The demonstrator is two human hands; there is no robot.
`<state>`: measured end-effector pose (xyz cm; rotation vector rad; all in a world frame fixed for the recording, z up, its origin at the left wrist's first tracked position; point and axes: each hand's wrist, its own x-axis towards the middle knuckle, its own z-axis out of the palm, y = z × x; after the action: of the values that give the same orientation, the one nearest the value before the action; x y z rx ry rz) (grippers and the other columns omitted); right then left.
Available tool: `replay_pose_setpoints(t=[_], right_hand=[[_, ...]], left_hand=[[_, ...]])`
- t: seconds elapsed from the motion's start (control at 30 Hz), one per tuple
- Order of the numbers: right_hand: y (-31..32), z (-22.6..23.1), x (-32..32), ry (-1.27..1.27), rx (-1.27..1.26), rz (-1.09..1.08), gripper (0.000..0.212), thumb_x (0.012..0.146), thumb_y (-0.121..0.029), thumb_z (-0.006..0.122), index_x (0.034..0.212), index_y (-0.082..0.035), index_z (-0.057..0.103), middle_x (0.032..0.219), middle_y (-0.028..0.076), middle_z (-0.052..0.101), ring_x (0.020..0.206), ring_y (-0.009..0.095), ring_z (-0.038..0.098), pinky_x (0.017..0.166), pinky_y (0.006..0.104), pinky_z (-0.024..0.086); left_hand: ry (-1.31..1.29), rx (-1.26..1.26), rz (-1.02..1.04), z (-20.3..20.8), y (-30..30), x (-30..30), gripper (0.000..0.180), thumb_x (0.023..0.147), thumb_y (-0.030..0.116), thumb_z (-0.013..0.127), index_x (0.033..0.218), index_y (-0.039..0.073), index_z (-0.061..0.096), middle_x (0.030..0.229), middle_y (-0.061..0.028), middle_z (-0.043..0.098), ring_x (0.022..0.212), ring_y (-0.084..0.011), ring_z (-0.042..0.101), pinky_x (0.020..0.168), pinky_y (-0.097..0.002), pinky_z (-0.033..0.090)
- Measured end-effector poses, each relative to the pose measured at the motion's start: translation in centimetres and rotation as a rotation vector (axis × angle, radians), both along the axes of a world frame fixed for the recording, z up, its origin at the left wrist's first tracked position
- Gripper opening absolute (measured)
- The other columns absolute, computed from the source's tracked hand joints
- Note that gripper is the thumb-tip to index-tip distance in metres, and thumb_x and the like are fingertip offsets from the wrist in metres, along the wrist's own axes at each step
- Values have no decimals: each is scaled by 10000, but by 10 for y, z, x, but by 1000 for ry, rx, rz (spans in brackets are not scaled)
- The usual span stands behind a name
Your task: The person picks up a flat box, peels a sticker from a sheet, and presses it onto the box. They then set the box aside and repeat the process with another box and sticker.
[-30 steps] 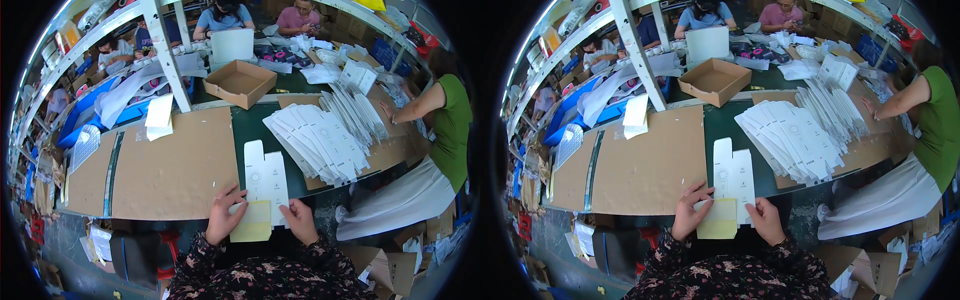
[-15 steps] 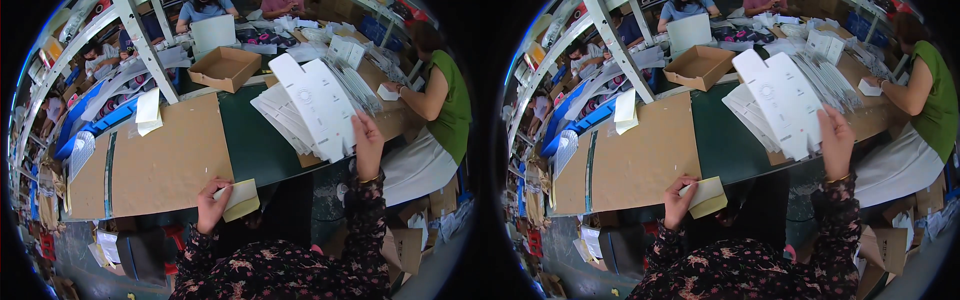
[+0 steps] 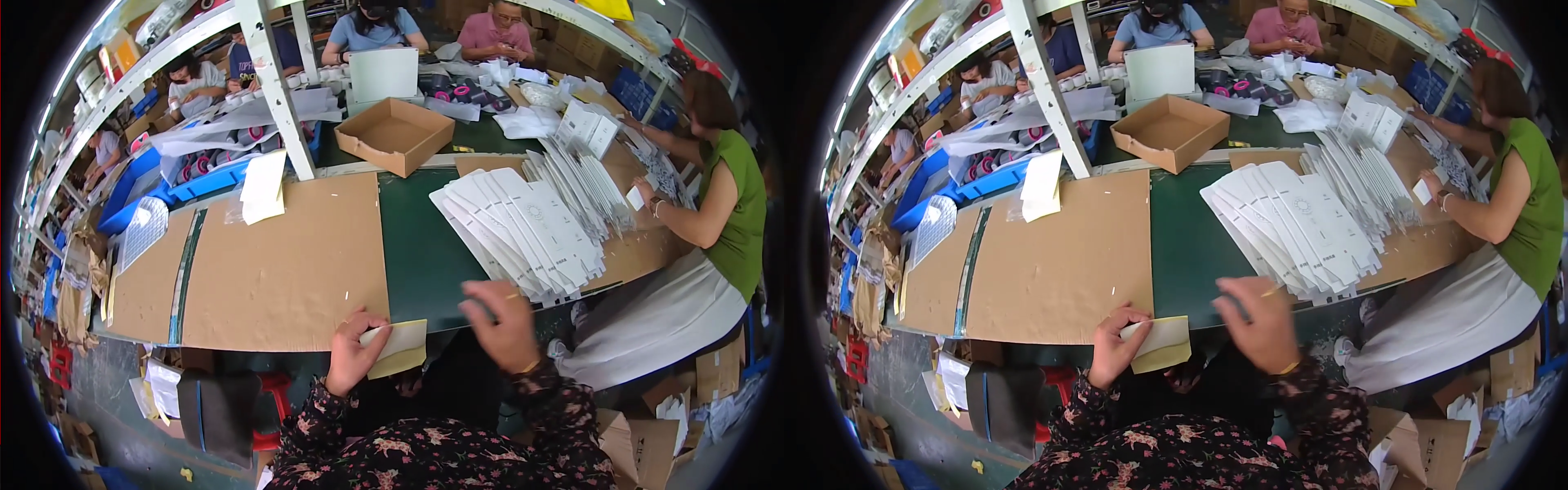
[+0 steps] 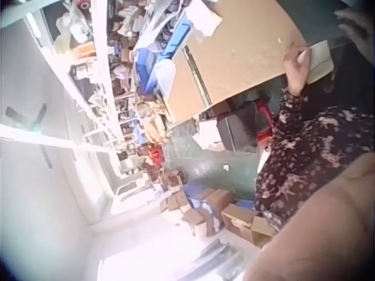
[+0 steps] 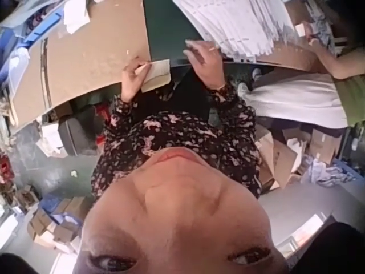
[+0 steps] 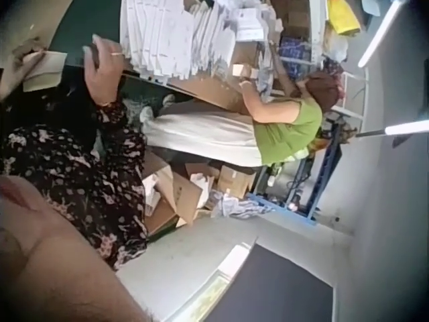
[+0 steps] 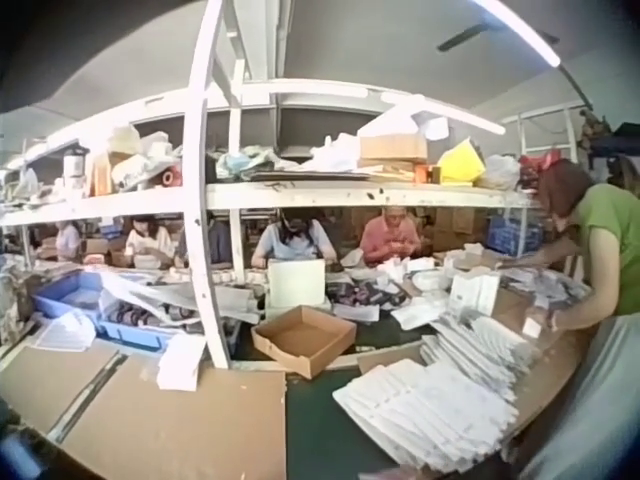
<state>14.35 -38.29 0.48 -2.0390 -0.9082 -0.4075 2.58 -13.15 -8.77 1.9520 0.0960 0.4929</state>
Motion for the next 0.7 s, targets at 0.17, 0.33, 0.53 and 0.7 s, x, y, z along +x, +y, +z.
replay_pose_setpoints(t=[0.17,0.33,0.53,0.7], right_hand=[[45,-59,-6,330,210,183,187,914,-67,779,1096,-34,749,975,97,729,850,220,664,765,317,527],[53,-80,0,430,157,272,119,887,-47,795,997,-26,755,814,72,678,705,202,605,650,308,464],[54,-85,-5,284,74,358,103,867,-18,797,952,-16,738,750,75,633,654,205,575,605,328,432],[52,-89,-9,303,70,303,92,863,-9,796,933,-17,737,745,71,634,630,194,577,589,323,428]], left_hand=[[-41,30,9,3,-3,5,57,919,66,763,959,43,729,940,-82,756,939,-263,727,1164,-542,420],[-69,55,14,3,-2,2,57,916,60,770,957,48,731,939,-69,760,948,-238,729,1172,-529,416],[-122,90,64,3,0,3,66,898,75,781,924,47,727,903,-73,750,908,-287,716,1121,-510,463],[-159,83,51,2,-4,2,60,897,79,778,908,48,728,883,-86,741,878,-319,701,1093,-496,486]])
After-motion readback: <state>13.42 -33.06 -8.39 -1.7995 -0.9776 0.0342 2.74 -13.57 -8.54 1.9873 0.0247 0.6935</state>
